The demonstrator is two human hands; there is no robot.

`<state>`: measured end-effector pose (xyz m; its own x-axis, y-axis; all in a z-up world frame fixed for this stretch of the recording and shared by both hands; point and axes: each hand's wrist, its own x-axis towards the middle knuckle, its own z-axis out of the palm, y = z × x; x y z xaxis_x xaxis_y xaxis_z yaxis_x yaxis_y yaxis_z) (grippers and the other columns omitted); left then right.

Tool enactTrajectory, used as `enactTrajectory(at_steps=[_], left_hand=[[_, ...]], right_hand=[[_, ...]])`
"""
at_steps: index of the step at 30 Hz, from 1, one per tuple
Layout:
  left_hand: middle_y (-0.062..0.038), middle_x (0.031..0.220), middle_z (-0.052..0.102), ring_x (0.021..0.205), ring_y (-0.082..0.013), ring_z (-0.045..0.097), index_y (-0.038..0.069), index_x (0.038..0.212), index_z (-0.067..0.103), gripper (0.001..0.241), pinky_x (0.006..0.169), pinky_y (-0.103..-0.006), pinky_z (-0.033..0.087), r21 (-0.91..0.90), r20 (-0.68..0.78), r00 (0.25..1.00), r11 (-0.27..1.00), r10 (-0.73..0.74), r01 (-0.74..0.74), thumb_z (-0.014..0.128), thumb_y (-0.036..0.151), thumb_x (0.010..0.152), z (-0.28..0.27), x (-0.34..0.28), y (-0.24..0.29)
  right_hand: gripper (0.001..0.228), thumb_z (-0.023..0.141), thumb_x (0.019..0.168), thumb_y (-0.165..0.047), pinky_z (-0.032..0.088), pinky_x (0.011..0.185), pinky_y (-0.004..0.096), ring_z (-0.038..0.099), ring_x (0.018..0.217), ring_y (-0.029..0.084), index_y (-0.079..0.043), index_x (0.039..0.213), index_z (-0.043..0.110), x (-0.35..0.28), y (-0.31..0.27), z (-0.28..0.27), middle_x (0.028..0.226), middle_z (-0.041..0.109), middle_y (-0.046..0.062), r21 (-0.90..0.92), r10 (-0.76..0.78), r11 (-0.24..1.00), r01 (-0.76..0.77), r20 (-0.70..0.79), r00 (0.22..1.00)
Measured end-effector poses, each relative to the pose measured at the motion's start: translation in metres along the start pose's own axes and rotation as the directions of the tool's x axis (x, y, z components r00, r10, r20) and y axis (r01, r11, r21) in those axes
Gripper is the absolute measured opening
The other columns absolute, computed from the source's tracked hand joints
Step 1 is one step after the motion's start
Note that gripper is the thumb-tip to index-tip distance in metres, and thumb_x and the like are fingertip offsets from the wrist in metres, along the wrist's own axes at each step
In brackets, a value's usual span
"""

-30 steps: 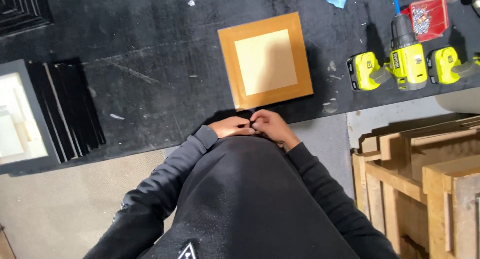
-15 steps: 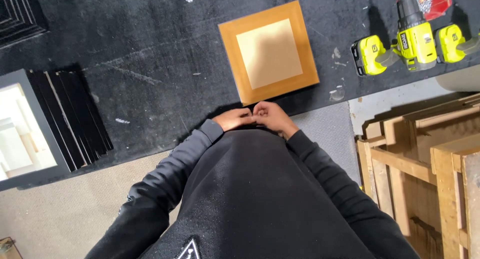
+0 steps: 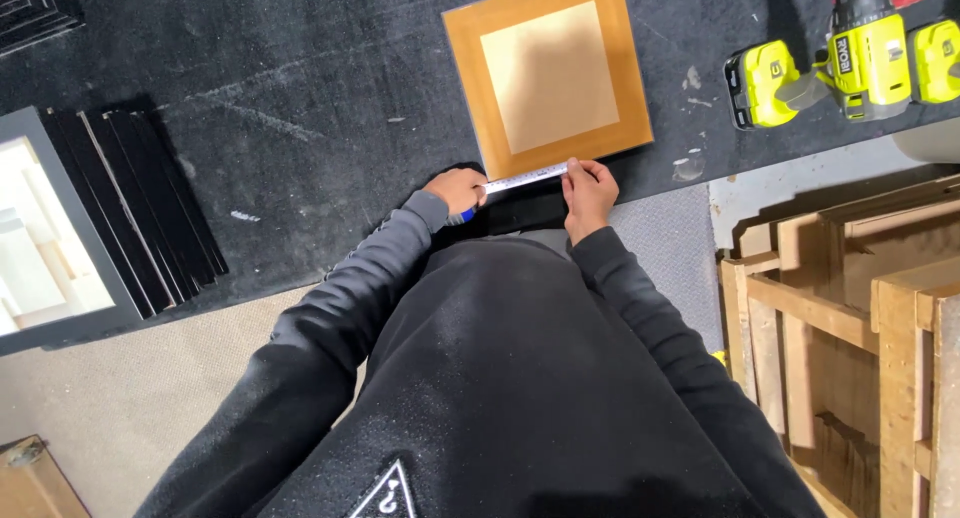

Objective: Assembling wooden art frames by measuring for screw placement, selecting small screws from a container, and using a power drill to fasten the frame components together.

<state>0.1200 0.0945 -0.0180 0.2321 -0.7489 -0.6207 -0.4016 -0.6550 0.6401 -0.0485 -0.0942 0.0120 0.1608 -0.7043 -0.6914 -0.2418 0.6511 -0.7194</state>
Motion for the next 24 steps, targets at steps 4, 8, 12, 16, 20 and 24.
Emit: enactTrajectory(at_steps=[4,8,12,16,20,24], left_hand=[[-0.008,0.100,0.078,0.104,-0.0368,0.071,0.020,0.090,0.075,0.028,0.093,-0.0478,0.056,-0.047,-0.020,0.999,0.998,-0.036,0.035,0.047,0.023,0.095,-0.003,-0.008,0.013],[-0.006,0.095,0.076,0.100,-0.0347,0.072,0.024,0.085,0.072,0.026,0.088,-0.0463,0.058,-0.050,-0.059,0.996,0.997,-0.065,0.063,0.048,0.026,0.096,0.008,0.001,0.005],[-0.005,0.092,0.076,0.096,-0.0331,0.073,0.026,0.082,0.072,0.027,0.085,-0.0456,0.059,-0.056,-0.099,0.984,0.989,-0.145,0.140,0.048,0.027,0.096,0.015,0.003,0.006],[-0.010,0.095,0.076,0.100,-0.0379,0.072,0.024,0.083,0.071,0.026,0.087,-0.0490,0.058,-0.082,-0.110,0.975,0.980,-0.191,0.182,0.048,0.025,0.096,0.009,-0.006,0.022],[-0.013,0.094,0.075,0.099,-0.0402,0.071,0.021,0.086,0.071,0.026,0.088,-0.0500,0.058,-0.091,-0.116,0.975,0.980,-0.189,0.179,0.049,0.024,0.098,0.007,-0.009,0.027],[-0.010,0.095,0.075,0.101,-0.0370,0.072,0.024,0.084,0.071,0.026,0.089,-0.0488,0.058,-0.056,-0.102,0.971,0.976,-0.217,0.212,0.049,0.027,0.098,0.009,-0.005,0.025]], right_hand=[[0.016,0.080,0.090,-0.017,0.067,0.078,0.023,0.071,0.084,0.014,-0.013,0.097,0.066,0.010,0.009,0.011,0.092,0.062,0.007,-0.033,-0.031,0.999,0.029,-0.050,0.998],[0.015,0.080,0.090,-0.016,0.066,0.072,0.020,0.071,0.079,0.013,-0.012,0.095,0.066,0.009,0.006,0.017,0.088,0.063,0.007,-0.041,-0.062,0.997,0.059,-0.065,0.996],[0.010,0.078,0.088,-0.014,0.064,0.064,0.014,0.072,0.071,0.009,-0.013,0.092,0.068,-0.009,-0.009,0.020,0.080,0.068,0.006,-0.119,-0.095,0.989,0.083,-0.102,0.990],[0.008,0.078,0.087,-0.012,0.064,0.061,0.014,0.073,0.066,0.009,-0.012,0.089,0.070,-0.011,-0.014,0.018,0.076,0.070,0.007,-0.167,-0.109,0.982,0.092,-0.097,0.989],[0.008,0.079,0.085,-0.012,0.065,0.059,0.017,0.074,0.064,0.010,-0.012,0.087,0.070,0.003,-0.010,0.014,0.074,0.071,0.007,-0.201,-0.130,0.973,0.112,-0.078,0.988],[0.008,0.079,0.084,-0.009,0.066,0.059,0.019,0.075,0.063,0.012,-0.010,0.087,0.072,0.019,-0.003,0.009,0.072,0.071,0.010,-0.212,-0.124,0.971,0.111,-0.047,0.991]])
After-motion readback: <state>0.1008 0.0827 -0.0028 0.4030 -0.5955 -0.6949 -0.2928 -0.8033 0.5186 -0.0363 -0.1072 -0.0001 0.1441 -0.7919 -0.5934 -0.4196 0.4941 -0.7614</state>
